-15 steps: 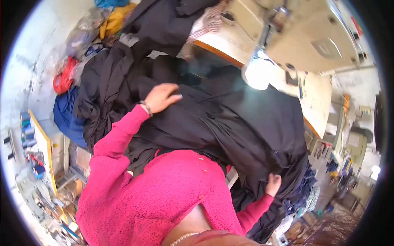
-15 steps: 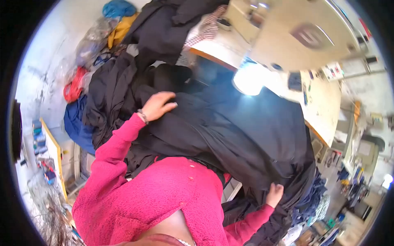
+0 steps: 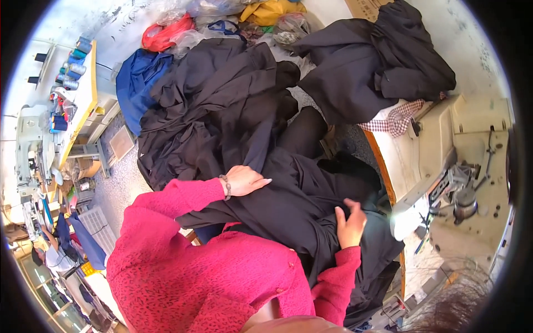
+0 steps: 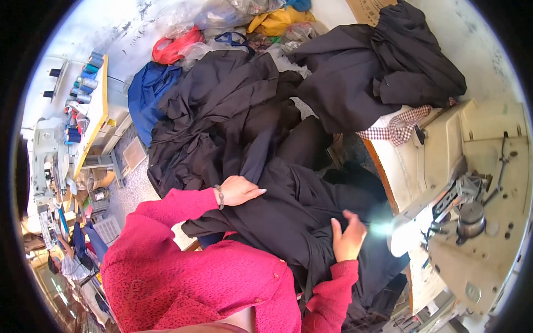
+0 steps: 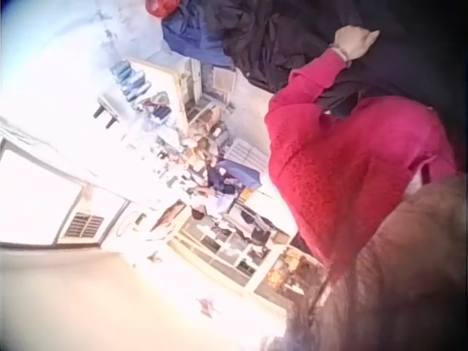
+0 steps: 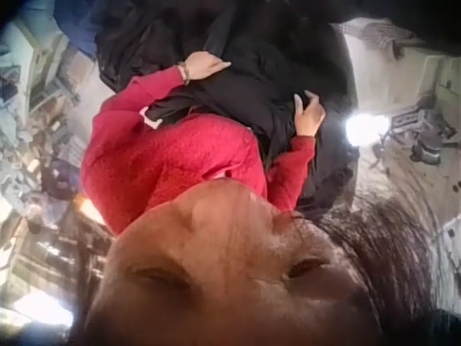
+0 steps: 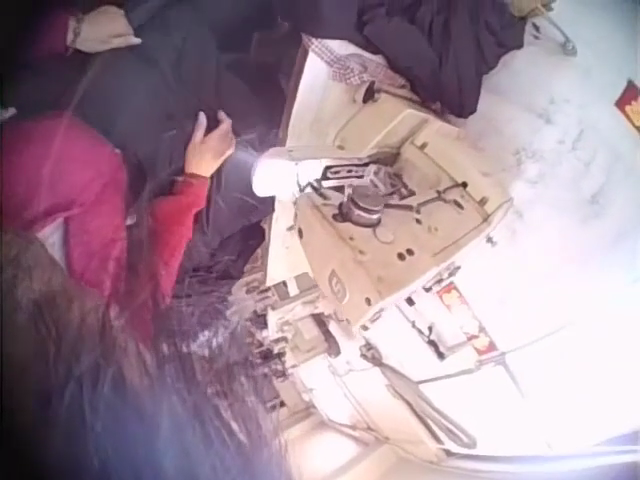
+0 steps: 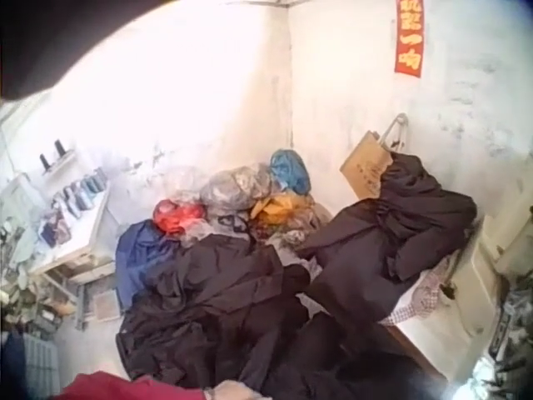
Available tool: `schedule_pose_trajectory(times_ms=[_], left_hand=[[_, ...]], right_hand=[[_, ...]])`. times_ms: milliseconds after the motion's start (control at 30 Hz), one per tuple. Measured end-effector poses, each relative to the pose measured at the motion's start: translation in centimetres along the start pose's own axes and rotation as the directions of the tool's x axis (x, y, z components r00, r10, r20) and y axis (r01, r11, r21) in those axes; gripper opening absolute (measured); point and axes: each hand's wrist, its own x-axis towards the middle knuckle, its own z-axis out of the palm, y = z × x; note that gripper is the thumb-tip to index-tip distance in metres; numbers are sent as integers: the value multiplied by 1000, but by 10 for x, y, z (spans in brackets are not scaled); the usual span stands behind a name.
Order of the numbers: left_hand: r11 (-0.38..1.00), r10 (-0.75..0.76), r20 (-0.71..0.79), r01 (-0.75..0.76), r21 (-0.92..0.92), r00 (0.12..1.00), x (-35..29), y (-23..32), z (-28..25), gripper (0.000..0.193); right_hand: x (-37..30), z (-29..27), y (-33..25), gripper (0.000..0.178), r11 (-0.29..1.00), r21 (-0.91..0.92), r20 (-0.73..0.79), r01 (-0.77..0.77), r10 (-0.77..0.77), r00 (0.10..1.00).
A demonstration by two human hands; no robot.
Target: Using an industrial sewing machine to sew black trousers.
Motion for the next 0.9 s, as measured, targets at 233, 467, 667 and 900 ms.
schedule_pose_trajectory(times_ms=[233, 467, 667, 900], left_hand=[[950, -268, -479, 148, -274, 836, 144, -114, -49, 27], [823, -514, -585, 552, -132, 627, 235, -208, -92, 31], [833, -484, -711, 19, -553, 510, 144, -271, -120, 36], [708, -315, -699, -332, -624, 641, -14, -48, -209, 17]], right_hand=[[9, 26, 11, 21, 990, -141, -38, 28, -33, 999], [19, 22, 0, 21, 986, -164, -7, -31, 30, 1000], [21, 21, 1, 20, 985, -170, -15, 1, -3, 1000], [33, -1, -44, 23, 979, 160, -81, 126, -114, 990]])
